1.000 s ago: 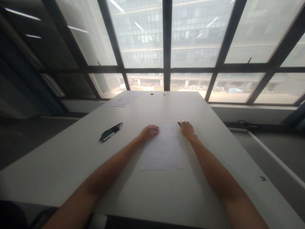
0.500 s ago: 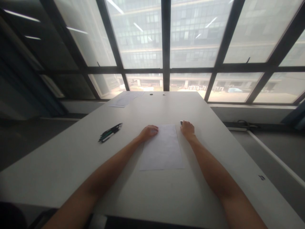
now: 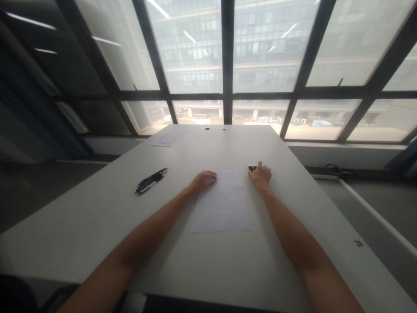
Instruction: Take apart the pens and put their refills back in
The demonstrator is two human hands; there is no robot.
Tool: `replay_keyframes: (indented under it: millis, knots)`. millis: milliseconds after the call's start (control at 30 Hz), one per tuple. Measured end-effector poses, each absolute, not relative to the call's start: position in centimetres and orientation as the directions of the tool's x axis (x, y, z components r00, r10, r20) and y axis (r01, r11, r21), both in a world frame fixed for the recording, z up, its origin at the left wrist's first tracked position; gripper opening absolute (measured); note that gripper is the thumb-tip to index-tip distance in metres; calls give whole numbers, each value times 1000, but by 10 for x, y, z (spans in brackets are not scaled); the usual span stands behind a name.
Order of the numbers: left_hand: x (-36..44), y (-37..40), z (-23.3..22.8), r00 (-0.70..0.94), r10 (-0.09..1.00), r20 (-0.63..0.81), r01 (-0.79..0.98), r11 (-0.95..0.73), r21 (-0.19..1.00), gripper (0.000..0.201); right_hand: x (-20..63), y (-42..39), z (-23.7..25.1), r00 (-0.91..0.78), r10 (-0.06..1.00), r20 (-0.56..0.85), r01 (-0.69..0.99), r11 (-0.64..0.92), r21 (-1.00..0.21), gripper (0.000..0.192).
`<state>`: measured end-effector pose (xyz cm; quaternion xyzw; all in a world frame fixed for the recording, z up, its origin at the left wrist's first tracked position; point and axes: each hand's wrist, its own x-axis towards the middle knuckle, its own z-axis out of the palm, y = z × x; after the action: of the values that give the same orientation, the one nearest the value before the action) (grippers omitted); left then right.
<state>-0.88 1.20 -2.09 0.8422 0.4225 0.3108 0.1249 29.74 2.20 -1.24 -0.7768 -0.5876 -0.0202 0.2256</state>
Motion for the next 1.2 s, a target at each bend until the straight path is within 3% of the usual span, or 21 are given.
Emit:
replay_keyframes:
  millis: [400, 533, 633, 767, 933, 1033, 1200]
  knots:
    - [-8, 10, -18, 444, 799, 406, 636, -600, 486, 14, 298, 22, -11, 279, 916, 287, 917, -166, -362, 62]
    - [-8, 11, -20, 447, 797, 407, 631, -603, 488, 13, 299, 24, -12, 284, 870, 402, 913, -117, -392, 52]
    - [-8, 11, -20, 442, 795, 416, 632, -605, 484, 15, 297, 28, -10, 260, 791, 554, 901, 8, -434, 38]
    - [-7, 9, -18, 409, 781, 472, 620, -617, 485, 17, 282, 26, -7, 15, 717, 697, 828, 382, -410, 23]
    - [-6, 9, -17, 380, 768, 515, 634, -622, 460, 18, 248, 8, -11, -435, 644, 629, 580, 735, -351, 16]
    - [-7, 9, -17, 397, 762, 512, 641, -630, 439, 18, 241, 4, -16, -533, 596, 601, 487, 797, -358, 16]
    - [-5, 7, -16, 405, 758, 512, 649, -632, 423, 18, 252, 7, -18, -480, 658, 580, 534, 744, -402, 16]
